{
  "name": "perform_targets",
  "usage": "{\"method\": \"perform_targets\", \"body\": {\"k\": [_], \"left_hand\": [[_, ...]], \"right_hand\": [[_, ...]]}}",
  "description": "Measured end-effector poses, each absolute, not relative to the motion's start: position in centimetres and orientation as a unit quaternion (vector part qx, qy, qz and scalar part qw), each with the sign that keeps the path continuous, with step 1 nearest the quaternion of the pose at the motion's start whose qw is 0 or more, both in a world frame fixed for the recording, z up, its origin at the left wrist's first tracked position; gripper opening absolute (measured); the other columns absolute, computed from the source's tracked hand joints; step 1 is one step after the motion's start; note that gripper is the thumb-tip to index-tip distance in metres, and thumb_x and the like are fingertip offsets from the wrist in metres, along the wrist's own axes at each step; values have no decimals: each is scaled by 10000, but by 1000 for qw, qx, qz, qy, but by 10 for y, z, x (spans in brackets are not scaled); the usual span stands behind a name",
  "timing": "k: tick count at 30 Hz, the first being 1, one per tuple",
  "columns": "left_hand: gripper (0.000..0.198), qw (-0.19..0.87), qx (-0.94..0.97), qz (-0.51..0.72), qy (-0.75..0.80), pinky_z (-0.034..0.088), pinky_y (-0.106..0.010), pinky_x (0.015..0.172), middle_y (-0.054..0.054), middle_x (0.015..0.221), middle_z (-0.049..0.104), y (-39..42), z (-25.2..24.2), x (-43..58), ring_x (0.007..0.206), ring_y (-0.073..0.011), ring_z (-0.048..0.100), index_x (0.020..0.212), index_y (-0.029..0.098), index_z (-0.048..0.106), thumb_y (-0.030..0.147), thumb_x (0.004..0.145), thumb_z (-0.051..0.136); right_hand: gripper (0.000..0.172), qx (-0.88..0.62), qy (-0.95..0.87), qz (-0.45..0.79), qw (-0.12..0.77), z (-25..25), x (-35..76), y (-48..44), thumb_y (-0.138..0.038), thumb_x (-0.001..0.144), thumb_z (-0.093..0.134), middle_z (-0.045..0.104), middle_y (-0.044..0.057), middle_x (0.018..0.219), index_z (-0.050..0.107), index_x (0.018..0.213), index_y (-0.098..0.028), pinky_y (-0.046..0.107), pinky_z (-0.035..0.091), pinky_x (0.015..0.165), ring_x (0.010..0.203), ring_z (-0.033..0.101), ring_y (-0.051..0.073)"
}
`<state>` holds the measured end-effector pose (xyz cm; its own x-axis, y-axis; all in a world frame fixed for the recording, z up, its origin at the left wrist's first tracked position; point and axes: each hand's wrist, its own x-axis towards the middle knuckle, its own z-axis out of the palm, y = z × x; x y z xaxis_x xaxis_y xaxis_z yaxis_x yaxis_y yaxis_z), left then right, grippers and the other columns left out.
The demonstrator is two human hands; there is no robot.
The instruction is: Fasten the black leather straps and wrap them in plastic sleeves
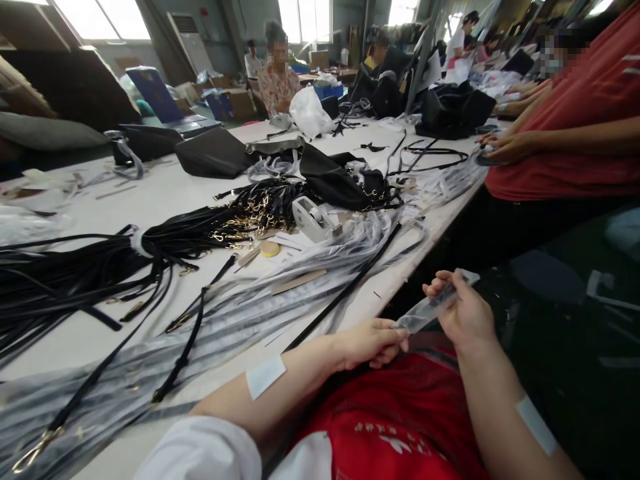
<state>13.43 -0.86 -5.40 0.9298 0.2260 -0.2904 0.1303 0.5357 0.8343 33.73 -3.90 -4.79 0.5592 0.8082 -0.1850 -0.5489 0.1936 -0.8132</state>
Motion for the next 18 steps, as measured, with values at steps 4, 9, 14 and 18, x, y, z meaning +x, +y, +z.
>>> {"method": "perform_targets", "body": {"k": [4,9,14,18], "left_hand": [[430,854,467,24,230,128,-189,343,111,433,252,-3,-50,122,364,-59,170,766,167,546,587,853,511],[534,842,470,52,262,113,-207,368,110,420,266,-3,-48,112,359,-49,162,795,141,602,655,862,474],[414,854,470,72,210,192,-207,408,95,458,368,-7,-56,101,398,-54,286,844,136,597,549,832,603],[395,847,481,54,219,157,-212,407,115,440,344,-7,-64,96,369,-45,253,1013,125,630,470,820,630]], "right_hand": [[336,-483,-180,421,746,-56,330,-39,-462,725,803,682,-11,647,700,814,-155,256,580,644,610,660,127],[350,-484,-224,412,739,-46,317,-34,-479,737,792,674,-15,629,697,825,-154,263,579,651,600,653,122],[370,-519,-214,390,730,-53,315,-36,-488,723,800,685,-7,640,693,838,-153,255,570,634,613,658,129],[407,-549,-202,379,717,-61,313,-42,-510,687,816,701,4,659,695,852,-158,246,553,595,621,662,145]]}}
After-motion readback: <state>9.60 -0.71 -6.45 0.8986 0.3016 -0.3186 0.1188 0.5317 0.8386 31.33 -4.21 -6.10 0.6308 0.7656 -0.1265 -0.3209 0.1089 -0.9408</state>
